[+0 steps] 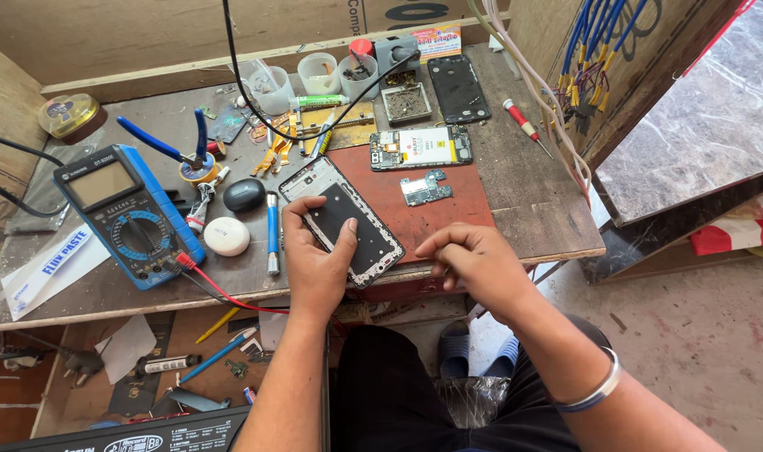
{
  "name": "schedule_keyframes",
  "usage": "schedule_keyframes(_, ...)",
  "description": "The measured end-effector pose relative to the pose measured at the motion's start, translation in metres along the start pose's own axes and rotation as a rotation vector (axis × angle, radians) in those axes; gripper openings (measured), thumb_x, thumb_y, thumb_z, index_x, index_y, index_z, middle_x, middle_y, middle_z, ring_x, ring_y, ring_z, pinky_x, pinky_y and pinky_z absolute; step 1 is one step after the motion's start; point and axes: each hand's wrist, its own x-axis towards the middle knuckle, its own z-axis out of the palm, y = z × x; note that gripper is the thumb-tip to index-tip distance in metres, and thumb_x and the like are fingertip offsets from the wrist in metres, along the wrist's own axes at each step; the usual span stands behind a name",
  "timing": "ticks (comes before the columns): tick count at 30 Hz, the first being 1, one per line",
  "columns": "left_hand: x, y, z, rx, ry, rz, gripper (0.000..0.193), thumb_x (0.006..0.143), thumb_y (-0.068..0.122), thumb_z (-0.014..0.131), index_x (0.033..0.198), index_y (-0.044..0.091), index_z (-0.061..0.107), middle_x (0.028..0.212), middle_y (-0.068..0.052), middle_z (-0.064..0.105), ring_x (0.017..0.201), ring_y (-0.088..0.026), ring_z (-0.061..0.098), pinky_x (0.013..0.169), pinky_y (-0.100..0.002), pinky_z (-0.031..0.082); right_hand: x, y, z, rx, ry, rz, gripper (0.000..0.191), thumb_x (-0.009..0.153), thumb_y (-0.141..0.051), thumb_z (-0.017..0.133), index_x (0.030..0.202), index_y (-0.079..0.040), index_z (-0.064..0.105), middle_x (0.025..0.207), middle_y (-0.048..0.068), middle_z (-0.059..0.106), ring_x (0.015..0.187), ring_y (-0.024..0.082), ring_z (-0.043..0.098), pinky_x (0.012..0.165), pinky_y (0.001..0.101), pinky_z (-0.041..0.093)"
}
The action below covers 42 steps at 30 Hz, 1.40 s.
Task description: The person removes a small component from a disassembled phone frame, then retrieves a cable from a display case and connects it to a second phone's motherboard. The phone powers on and displays a boot logo.
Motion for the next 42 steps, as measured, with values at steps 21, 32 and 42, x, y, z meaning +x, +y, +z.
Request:
schedule_keyframes(21, -0.009, -0.002, 0.004, 0.038, 0.023, 0.084, 0.042, 0.097, -0.001, 0.067, 0.128, 0.007, 0.04, 0.107, -0.011, 0.065, 0.092, -0.012, 0.069, 0.079, -0.026, 0.06, 0.005, -0.019, 0.031, -0.625, 0.221, -0.488, 0.012, 0.082, -0.014, 0.078, 0.082, -0.002, 0.077, 0.081, 0.008, 0.068, 0.066, 0.019, 0.068, 0.061, 0.0317, 0.054)
schedule_keyframes(32, -0.007, -0.004, 0.004, 0.018, 0.038, 0.069, 0.043, 0.095, 0.0, 0.068, 0.127, 0.006, 0.04, 0.106, -0.01, 0.065, 0.09, -0.012, 0.069, 0.077, -0.026, 0.059, 0.013, -0.011, 0.045, -0.631, 0.281, -0.599, 0.011, 0.078, -0.005, 0.072, 0.077, -0.001, 0.062, 0.079, 0.008, 0.061, 0.064, 0.019, 0.067, 0.059, 0.0323, 0.055)
schedule_keyframes(42, -0.004, -0.001, 0.007, 0.042, 0.082, 0.057, 0.044, 0.094, 0.001, 0.07, 0.126, 0.006, 0.04, 0.102, -0.009, 0.067, 0.086, -0.011, 0.07, 0.074, -0.025, 0.059, -0.001, -0.009, 0.038, -0.617, 0.211, -0.651, 0.016, 0.08, -0.007, 0.072, 0.08, -0.002, 0.057, 0.082, 0.009, 0.059, 0.071, 0.021, 0.063, 0.063, 0.0334, 0.052)
